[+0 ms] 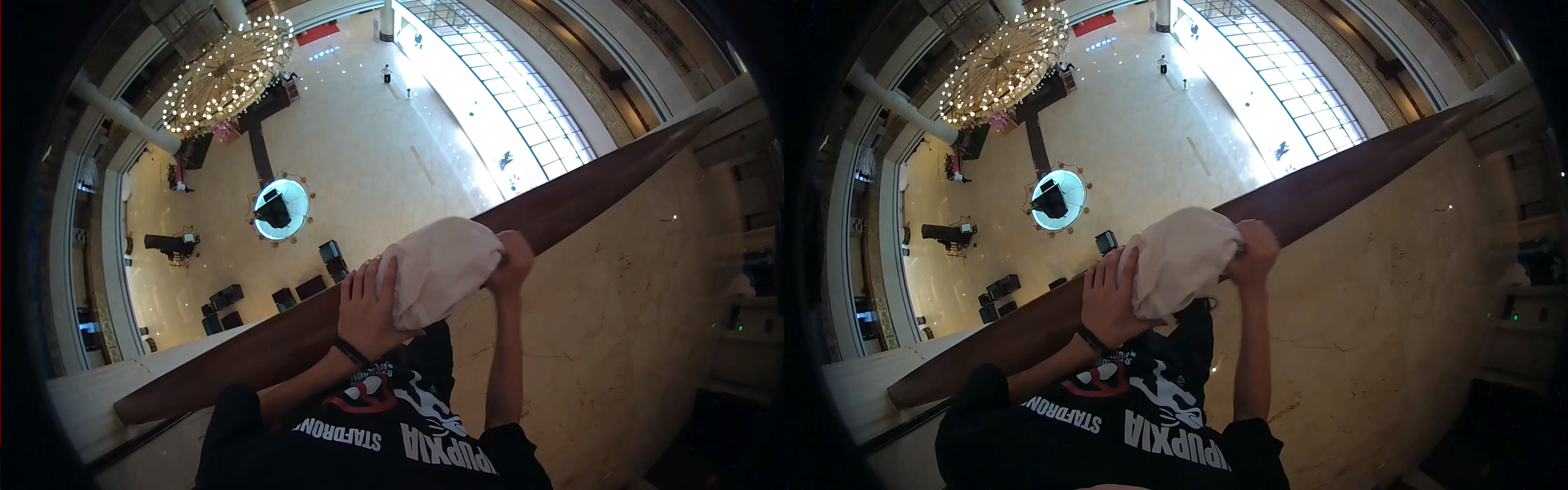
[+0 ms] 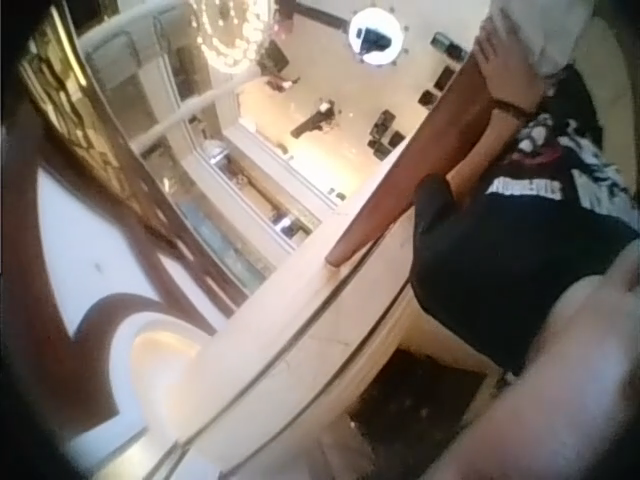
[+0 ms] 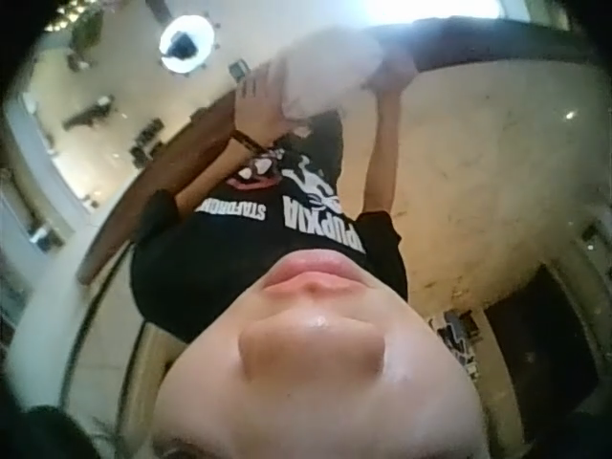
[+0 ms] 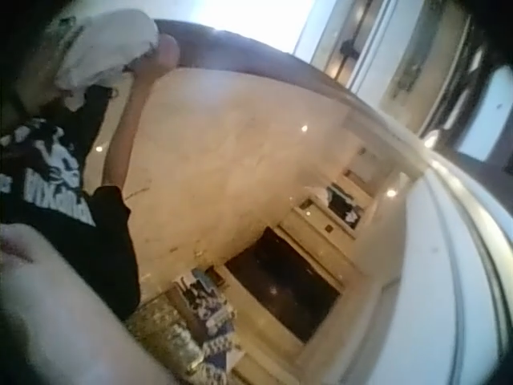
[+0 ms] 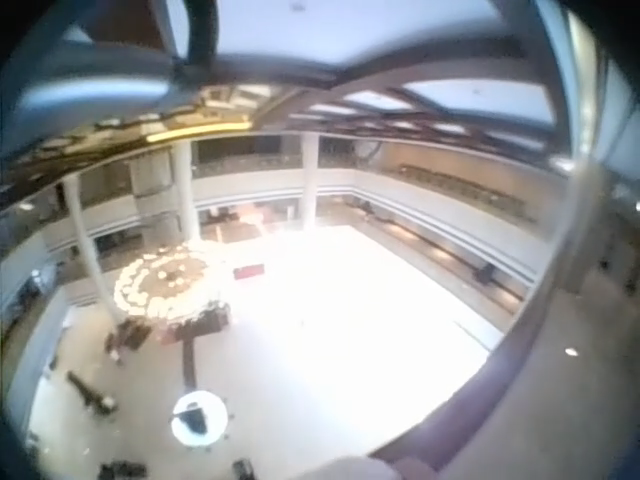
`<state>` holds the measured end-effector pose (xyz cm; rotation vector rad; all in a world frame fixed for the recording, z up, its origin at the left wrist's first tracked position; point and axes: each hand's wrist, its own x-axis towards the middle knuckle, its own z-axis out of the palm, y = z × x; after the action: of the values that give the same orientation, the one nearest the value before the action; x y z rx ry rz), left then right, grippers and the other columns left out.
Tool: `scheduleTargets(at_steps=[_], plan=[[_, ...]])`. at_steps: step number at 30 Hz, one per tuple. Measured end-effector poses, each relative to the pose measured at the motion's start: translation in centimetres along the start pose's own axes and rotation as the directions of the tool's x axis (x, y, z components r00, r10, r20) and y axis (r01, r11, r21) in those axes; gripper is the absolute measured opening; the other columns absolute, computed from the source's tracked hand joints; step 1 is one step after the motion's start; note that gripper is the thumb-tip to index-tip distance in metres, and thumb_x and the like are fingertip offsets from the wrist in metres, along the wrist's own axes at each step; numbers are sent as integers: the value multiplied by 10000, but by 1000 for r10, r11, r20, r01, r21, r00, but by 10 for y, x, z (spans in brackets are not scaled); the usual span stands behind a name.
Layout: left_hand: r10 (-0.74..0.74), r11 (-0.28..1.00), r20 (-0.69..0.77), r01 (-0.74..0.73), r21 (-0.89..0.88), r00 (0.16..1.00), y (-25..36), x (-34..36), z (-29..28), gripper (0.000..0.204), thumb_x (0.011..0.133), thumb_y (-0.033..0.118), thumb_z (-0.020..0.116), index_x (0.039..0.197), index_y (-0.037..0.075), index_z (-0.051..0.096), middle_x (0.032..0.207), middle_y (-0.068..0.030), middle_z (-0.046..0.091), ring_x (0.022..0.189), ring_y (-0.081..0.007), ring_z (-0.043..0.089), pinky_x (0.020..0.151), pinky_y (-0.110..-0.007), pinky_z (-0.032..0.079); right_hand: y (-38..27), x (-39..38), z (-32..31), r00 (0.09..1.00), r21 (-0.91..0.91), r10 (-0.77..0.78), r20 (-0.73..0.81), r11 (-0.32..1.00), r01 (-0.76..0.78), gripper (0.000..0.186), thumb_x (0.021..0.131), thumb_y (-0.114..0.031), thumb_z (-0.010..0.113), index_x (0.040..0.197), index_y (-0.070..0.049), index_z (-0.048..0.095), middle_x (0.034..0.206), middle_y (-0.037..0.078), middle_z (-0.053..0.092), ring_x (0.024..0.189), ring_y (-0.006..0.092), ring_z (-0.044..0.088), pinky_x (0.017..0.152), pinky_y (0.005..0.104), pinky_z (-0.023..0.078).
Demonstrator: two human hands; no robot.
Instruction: The recorder is cleaning a handrail on an upper floor of a large building using a cloth.
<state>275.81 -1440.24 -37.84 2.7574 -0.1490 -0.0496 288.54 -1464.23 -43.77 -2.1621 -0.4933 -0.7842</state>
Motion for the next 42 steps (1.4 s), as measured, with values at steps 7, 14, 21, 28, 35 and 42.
scheduleTargets(at_steps=[7, 14, 21, 28, 35, 42], plan=[[39, 996, -22, -37, 83, 999, 75, 86, 63, 1140, 594, 584, 845, 1466, -5, 407, 1418, -211, 467, 1343, -387, 438, 1138, -509, 327, 7, 1, -11, 1000, 144, 25, -12, 989, -23, 194, 688, -146, 665, 844, -35, 635, 779, 116, 616, 686, 323, 608, 625, 414, 478], [46, 996, -33, -44, 76, 998, 144, 144, 75, 982, 629, 503, 822, 1402, -7, 495, 1398, -224, 472, 1332, -394, 438, 1113, -516, 338, 92, 47, -56, 986, 199, -70, 153, 979, 39, 206, 689, -161, 710, 830, -48, 610, 727, 111, 561, 642, 318, 583, 567, 423, 452], [28, 998, -96, -22, 64, 995, 238, 244, 101, 1060, 613, 567, 841, 1422, -12, 474, 1425, -214, 475, 1356, -385, 431, 1133, -521, 324, 236, 110, -107, 997, 93, -33, 64, 995, 27, 196, 731, -172, 719, 843, -39, 628, 766, 132, 618, 694, 332, 623, 607, 434, 477], [-28, 999, -24, 28, 31, 999, 345, 356, 130, 1265, 541, 599, 892, 1521, 10, 352, 1467, -228, 443, 1384, -390, 406, 1134, -528, 321, 426, 209, -187, 991, -129, 102, 85, 988, -90, 187, 768, -195, 731, 855, -60, 633, 797, 96, 635, 748, 313, 628, 674, 434, 466], [83, 997, -9, -83, -7, 996, 427, 462, 165, 1280, 544, 630, 876, 1520, -5, 345, 1431, -244, 447, 1337, -425, 428, 1113, -545, 342, 535, 253, -244, 975, -344, 142, 172, 936, -76, 156, 781, -178, 709, 845, -71, 616, 827, 83, 608, 806, 271, 602, 759, 401, 402], [118, 992, -38, -116, 43, 992, 480, 522, 198, 1117, 580, 604, 874, 1383, -55, 460, 1428, -270, 454, 1316, -452, 449, 1104, -562, 348, 558, 254, -252, 972, -92, -23, 235, 995, 45, 148, 772, -131, 669, 883, -40, 637, 816, 73, 573, 810, 254, 596, 776, 425, 437]])
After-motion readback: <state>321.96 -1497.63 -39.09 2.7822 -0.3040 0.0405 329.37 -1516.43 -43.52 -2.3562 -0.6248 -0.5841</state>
